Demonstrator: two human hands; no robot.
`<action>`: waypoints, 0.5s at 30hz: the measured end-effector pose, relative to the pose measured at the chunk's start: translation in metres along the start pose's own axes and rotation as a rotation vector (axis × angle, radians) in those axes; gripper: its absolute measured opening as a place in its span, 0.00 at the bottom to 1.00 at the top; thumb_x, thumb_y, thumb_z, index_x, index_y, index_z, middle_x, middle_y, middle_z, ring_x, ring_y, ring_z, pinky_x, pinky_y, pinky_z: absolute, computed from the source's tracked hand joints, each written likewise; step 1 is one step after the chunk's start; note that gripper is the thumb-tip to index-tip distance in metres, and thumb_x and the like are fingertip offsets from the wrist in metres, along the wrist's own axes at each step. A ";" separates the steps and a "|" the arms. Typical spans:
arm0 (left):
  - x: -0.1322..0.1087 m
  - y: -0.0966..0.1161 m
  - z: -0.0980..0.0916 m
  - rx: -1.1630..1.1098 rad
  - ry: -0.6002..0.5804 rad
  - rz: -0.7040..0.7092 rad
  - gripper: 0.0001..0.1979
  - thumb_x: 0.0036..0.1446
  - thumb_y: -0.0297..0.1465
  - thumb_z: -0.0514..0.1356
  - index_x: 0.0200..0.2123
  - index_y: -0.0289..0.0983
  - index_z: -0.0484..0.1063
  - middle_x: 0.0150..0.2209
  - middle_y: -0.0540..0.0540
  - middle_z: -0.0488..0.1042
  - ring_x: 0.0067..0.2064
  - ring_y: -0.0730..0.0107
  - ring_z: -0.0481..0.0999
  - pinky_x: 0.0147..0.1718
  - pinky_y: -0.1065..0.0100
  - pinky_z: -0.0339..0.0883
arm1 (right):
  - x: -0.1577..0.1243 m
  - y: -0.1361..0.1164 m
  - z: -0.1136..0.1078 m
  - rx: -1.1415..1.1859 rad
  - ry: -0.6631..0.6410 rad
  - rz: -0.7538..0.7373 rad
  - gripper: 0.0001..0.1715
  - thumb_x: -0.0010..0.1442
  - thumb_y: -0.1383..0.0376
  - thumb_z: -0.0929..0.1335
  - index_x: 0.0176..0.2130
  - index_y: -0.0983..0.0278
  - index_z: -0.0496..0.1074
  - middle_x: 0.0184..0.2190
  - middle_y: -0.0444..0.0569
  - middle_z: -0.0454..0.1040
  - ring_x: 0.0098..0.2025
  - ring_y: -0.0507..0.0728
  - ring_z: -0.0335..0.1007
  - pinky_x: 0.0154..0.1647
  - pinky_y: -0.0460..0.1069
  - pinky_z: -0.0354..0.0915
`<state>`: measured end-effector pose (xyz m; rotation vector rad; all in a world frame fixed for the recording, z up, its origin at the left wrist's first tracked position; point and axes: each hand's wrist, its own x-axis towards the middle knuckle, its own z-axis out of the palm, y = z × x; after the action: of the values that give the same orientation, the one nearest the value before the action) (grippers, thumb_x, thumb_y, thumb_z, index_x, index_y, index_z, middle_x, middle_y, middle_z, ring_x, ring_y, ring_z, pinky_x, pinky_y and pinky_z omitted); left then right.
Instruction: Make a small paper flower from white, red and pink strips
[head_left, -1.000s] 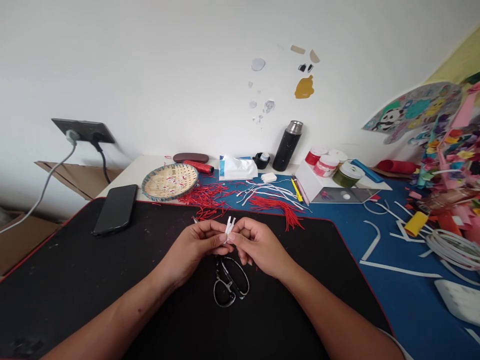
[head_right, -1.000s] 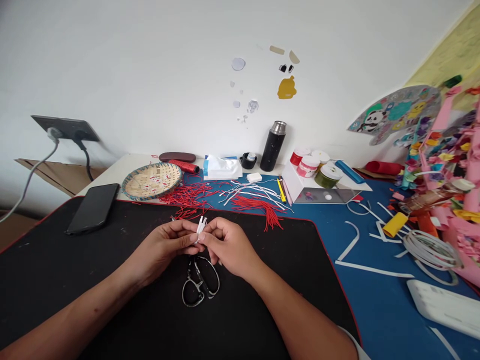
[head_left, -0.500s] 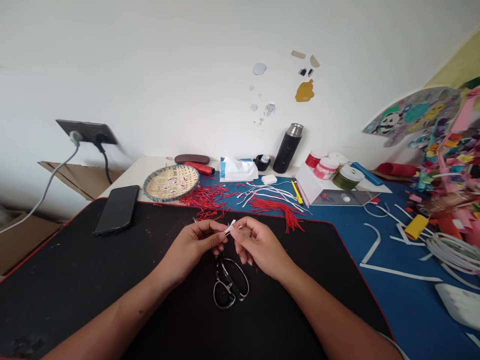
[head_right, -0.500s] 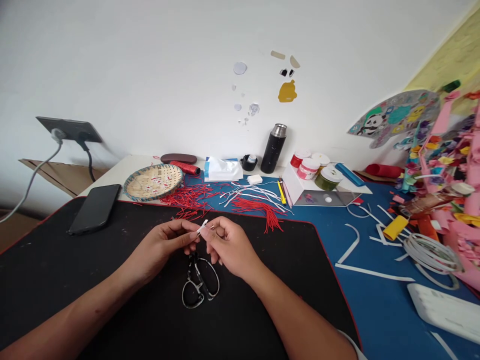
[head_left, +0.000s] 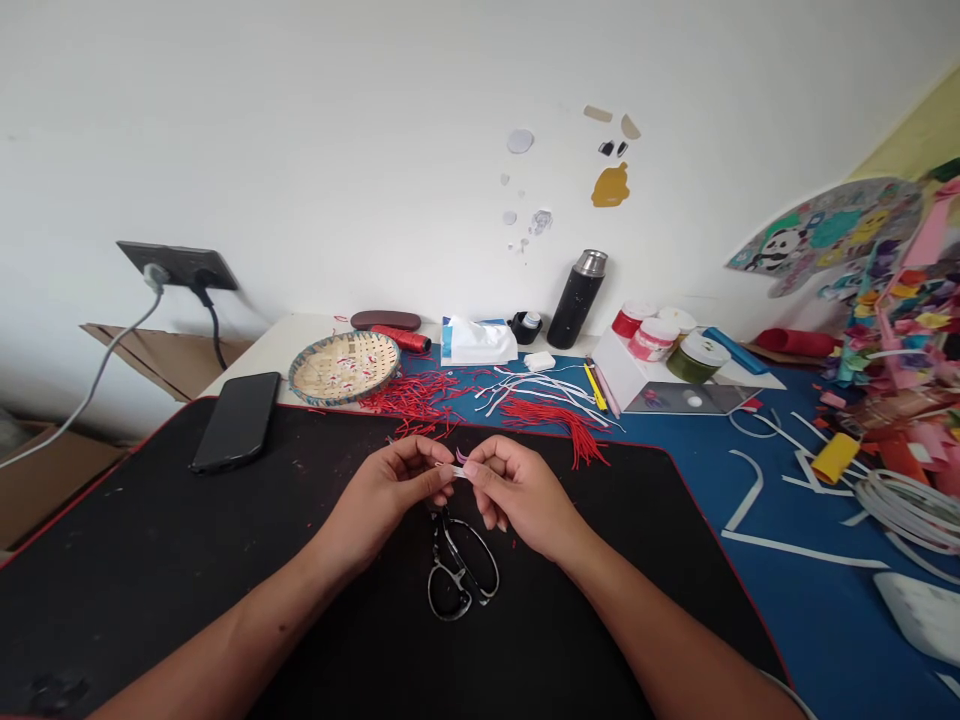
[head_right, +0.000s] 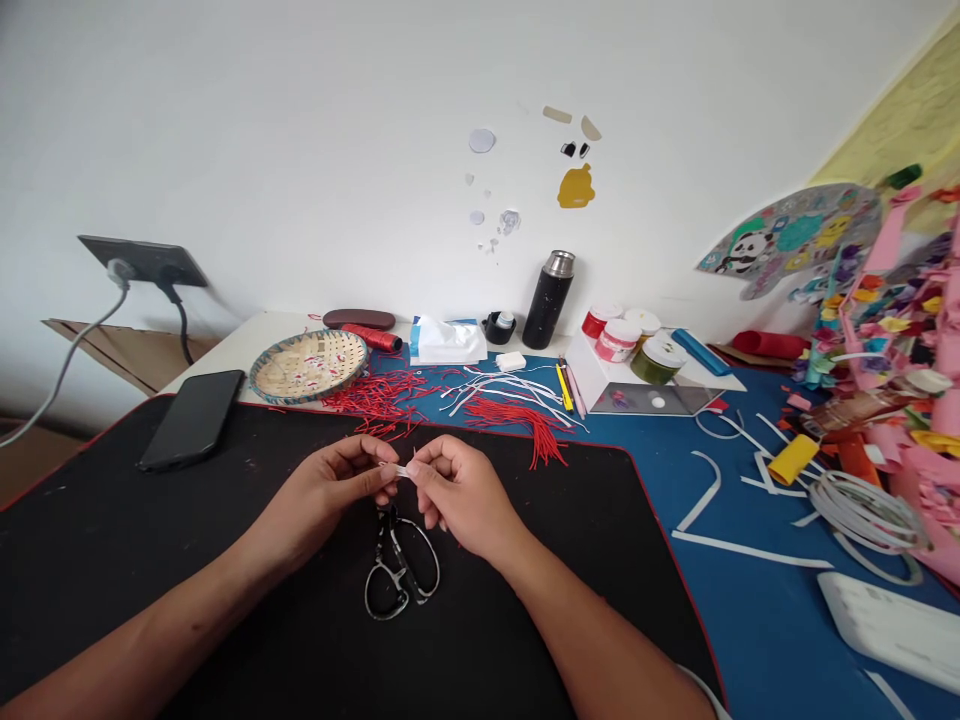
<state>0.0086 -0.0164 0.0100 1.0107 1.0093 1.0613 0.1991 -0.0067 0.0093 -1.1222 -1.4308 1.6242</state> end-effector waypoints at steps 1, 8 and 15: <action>0.000 0.000 0.000 0.016 -0.002 0.002 0.14 0.50 0.38 0.75 0.34 0.37 0.80 0.28 0.49 0.78 0.30 0.68 0.75 0.32 0.68 0.69 | 0.000 0.000 0.000 -0.002 0.001 0.000 0.18 0.63 0.51 0.70 0.39 0.62 0.67 0.20 0.38 0.70 0.16 0.48 0.63 0.15 0.42 0.55; -0.003 0.003 0.002 0.149 -0.041 0.022 0.13 0.52 0.40 0.74 0.34 0.37 0.80 0.28 0.49 0.78 0.30 0.68 0.75 0.32 0.68 0.68 | -0.001 0.003 0.002 -0.053 -0.036 -0.005 0.13 0.64 0.56 0.70 0.40 0.62 0.69 0.24 0.40 0.72 0.18 0.48 0.67 0.15 0.41 0.55; -0.003 -0.004 0.004 -0.061 -0.050 -0.023 0.16 0.50 0.33 0.75 0.40 0.37 0.78 0.32 0.49 0.80 0.33 0.69 0.78 0.34 0.69 0.71 | -0.001 -0.001 0.002 -0.041 -0.021 -0.011 0.13 0.65 0.55 0.69 0.39 0.63 0.69 0.23 0.40 0.72 0.17 0.48 0.67 0.15 0.42 0.56</action>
<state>0.0124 -0.0211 0.0070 0.9696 0.9411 1.0373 0.1977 -0.0084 0.0106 -1.1218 -1.4870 1.6100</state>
